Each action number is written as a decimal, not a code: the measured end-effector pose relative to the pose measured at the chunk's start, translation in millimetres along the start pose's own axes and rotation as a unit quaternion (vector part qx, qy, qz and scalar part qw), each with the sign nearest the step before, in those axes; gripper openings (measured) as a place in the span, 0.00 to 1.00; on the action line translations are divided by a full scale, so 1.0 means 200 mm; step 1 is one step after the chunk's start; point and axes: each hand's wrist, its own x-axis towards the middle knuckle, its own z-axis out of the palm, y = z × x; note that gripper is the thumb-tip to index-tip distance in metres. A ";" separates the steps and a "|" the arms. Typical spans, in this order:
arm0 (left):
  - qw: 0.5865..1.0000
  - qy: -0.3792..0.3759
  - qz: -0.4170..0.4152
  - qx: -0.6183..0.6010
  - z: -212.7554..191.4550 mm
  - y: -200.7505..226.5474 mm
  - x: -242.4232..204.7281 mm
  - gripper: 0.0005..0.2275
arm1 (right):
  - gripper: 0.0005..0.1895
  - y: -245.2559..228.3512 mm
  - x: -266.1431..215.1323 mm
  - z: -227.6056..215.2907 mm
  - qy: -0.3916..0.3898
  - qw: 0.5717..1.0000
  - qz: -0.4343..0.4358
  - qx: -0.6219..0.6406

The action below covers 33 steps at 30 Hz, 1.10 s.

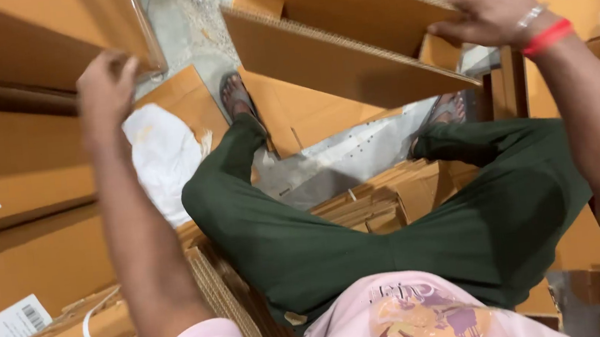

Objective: The person is folding and taping cardboard boxes for packaging.

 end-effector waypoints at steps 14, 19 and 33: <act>0.946 -0.082 0.308 0.057 1.29 1.03 -0.44 0.25 | 0.19 -0.27 0.25 0.76 -0.058 0.995 -0.073 0.020; 0.909 -0.259 0.309 0.103 1.53 1.03 -0.33 0.21 | 0.22 -0.28 0.27 0.76 -0.035 0.998 -0.039 0.030; 0.906 -0.297 0.299 0.035 1.56 0.97 -0.14 0.23 | 0.21 -0.32 0.24 0.69 0.015 0.990 -0.055 0.132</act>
